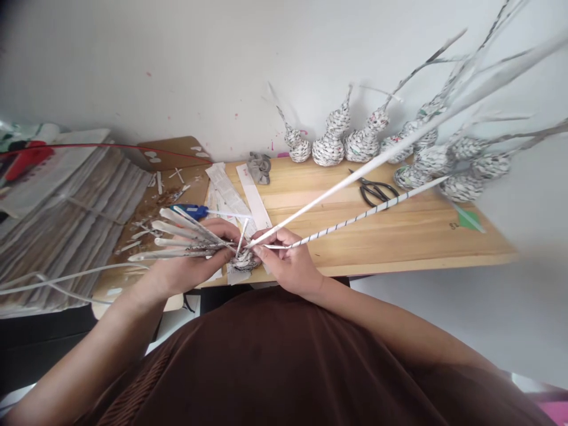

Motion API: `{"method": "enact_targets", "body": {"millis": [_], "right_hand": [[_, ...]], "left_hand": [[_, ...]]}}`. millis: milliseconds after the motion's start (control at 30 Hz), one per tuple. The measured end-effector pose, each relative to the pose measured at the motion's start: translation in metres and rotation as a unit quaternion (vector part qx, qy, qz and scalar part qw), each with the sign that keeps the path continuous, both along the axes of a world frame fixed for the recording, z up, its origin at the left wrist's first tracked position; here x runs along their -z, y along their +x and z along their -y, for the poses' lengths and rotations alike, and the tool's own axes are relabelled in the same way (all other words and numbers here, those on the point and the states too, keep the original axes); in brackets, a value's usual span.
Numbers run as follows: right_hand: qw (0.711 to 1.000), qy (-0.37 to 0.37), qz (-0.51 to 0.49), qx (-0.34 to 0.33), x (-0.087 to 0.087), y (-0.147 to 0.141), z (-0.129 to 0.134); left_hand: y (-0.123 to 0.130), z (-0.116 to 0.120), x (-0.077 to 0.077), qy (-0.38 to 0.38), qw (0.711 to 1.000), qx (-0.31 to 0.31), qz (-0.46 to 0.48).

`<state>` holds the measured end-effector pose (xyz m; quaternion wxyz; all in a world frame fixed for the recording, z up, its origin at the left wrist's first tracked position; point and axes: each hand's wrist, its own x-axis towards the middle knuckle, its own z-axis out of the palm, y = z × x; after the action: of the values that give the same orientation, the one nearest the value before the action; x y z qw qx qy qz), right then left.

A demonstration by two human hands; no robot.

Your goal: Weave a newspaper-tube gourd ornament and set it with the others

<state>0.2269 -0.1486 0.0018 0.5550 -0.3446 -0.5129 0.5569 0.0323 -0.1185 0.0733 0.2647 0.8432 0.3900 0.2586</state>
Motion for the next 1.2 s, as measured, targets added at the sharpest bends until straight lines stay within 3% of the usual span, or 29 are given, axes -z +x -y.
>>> {"method": "enact_targets", "body": {"millis": [400,467,633,767,1067,1200], "right_hand": [[0.994,-0.104,-0.016,-0.012,-0.008,0.005,-0.015],[0.994,-0.109,-0.004,-0.013,-0.013,0.006,-0.020],[0.992,-0.129,0.002,-0.012,-0.024,0.006,-0.036],[0.988,-0.154,0.026,-0.002,-0.020,0.000,-0.045],[0.988,-0.120,0.088,0.035,-0.013,0.001,-0.039],[0.974,-0.023,0.199,0.106,-0.016,0.015,-0.023]], "left_hand": [[-0.001,-0.008,-0.004,-0.019,0.998,0.053,0.010],[0.001,-0.007,-0.003,-0.007,0.999,0.037,0.015],[0.007,-0.001,0.005,0.053,0.996,-0.067,0.040],[0.010,0.000,0.013,0.074,0.993,-0.086,0.038],[0.011,0.000,0.018,0.014,0.991,-0.123,0.048],[0.017,0.001,0.015,-0.023,0.988,-0.143,0.050]]}}
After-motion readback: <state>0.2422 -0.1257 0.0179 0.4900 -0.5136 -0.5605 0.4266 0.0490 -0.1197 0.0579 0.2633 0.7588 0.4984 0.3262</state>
